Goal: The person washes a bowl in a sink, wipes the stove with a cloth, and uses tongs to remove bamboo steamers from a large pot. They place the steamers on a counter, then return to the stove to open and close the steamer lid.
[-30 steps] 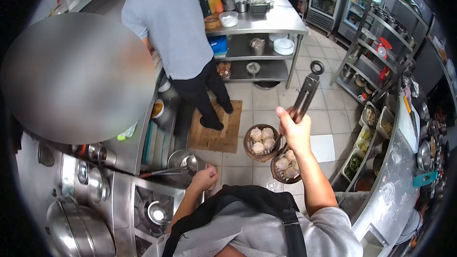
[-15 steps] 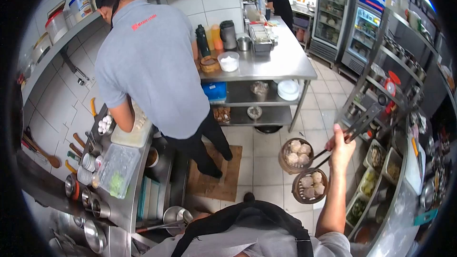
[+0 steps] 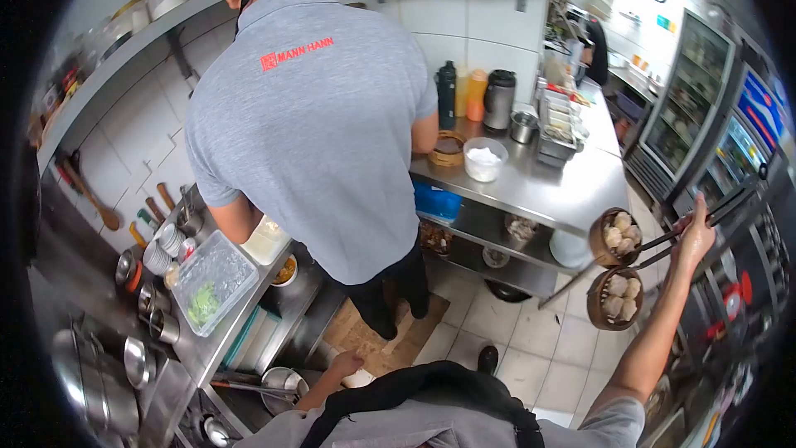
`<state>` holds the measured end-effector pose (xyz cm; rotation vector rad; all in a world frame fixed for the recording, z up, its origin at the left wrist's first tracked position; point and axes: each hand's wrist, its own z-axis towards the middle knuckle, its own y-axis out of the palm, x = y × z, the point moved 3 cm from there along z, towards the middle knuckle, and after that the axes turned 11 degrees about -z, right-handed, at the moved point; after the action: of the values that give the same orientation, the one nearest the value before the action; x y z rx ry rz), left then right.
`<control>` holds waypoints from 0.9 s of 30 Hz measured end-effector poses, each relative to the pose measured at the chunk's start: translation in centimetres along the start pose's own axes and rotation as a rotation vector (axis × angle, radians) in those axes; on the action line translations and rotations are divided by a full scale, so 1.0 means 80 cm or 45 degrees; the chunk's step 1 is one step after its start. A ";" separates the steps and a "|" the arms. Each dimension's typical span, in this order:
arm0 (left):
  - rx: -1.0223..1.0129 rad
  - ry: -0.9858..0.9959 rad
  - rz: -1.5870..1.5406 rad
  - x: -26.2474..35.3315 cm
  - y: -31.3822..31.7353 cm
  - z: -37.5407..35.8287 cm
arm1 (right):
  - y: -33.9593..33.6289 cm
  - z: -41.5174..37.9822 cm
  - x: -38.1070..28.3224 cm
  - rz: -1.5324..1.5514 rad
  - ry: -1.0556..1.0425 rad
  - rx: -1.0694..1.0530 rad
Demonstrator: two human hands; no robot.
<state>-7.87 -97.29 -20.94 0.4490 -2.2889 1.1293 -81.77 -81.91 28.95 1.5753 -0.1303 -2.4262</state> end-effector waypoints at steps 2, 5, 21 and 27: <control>-0.019 -0.022 0.058 -0.042 0.040 0.015 | 0.043 0.058 0.022 -0.074 -0.046 0.023; -0.006 -0.067 0.329 -0.065 0.114 -0.009 | 0.100 0.171 0.091 -0.146 0.001 0.085; 0.565 -0.747 -0.506 0.171 0.172 -0.077 | 0.341 0.373 0.411 -0.815 -0.091 -0.043; 0.307 -0.788 -0.227 0.162 0.225 -0.095 | 0.367 0.319 0.348 -0.520 -0.201 -0.150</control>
<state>-24.98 -81.25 -20.55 1.2161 -2.5476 1.3098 -111.13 -118.74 20.87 1.4741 0.3332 -2.8016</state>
